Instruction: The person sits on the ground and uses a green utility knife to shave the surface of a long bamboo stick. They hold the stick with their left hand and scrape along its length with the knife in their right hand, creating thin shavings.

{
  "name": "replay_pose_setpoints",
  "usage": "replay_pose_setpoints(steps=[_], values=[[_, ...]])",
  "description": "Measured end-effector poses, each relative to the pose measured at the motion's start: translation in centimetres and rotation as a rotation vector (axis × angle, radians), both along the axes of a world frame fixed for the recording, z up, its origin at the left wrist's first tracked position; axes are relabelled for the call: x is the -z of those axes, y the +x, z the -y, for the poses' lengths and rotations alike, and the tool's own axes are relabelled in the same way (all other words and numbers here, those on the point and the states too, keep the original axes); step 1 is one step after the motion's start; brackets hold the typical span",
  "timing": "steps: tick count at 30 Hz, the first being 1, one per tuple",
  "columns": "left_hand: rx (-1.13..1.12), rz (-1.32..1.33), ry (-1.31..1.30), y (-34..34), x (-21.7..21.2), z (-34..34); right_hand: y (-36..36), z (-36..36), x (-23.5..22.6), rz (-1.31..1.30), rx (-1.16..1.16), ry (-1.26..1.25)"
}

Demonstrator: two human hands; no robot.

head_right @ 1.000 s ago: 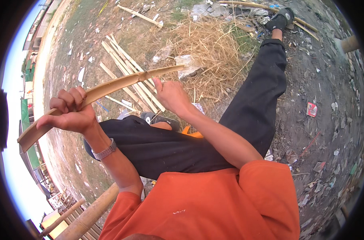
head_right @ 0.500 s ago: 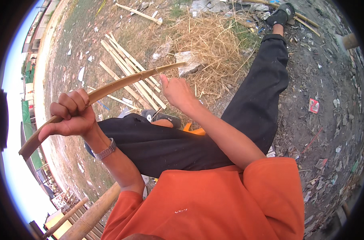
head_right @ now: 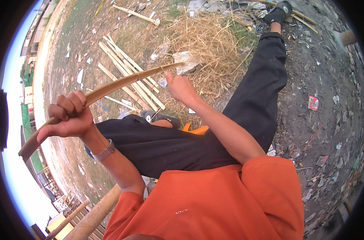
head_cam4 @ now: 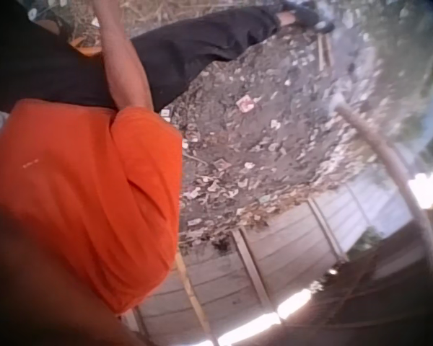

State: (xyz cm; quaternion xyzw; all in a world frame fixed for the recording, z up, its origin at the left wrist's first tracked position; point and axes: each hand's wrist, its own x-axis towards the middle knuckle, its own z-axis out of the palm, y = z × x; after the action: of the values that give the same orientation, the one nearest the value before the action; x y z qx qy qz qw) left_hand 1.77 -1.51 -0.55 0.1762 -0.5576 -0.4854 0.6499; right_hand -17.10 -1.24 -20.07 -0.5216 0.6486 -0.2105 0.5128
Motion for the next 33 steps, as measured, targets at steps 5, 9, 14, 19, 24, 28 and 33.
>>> replay_pose_setpoints(steps=[5, 9, 14, 19, 24, 28, 33], values=[[0.216, 0.074, -0.108, -0.5, 0.1, -0.1, 0.1, -1.1, -5.3, -0.028, -0.089, -0.068], [0.26, 0.093, -0.126, -0.6, 0.0, -0.1, 0.3, -1.6, -4.1, 0.029, -0.042, -0.116], [0.201, 0.071, -0.116, 0.8, 0.5, 0.3, 1.5, -1.9, -3.8, -0.101, -0.031, -0.197], [0.046, 0.074, -0.079, 1.5, 0.6, -0.1, 0.6, -1.7, 0.9, -0.224, 0.006, -0.042], [0.086, 0.07, -0.122, 1.4, 0.5, -0.3, -3.1, -2.8, 6.0, -0.283, 0.096, 0.005], [0.193, 0.101, -0.194, 0.3, 0.3, 0.2, 0.3, -1.5, -3.8, -0.01, -0.006, -0.085], [0.298, 0.108, -0.271, 0.5, 0.4, 0.3, 2.0, -3.4, -3.2, -0.056, 0.011, -0.22]])
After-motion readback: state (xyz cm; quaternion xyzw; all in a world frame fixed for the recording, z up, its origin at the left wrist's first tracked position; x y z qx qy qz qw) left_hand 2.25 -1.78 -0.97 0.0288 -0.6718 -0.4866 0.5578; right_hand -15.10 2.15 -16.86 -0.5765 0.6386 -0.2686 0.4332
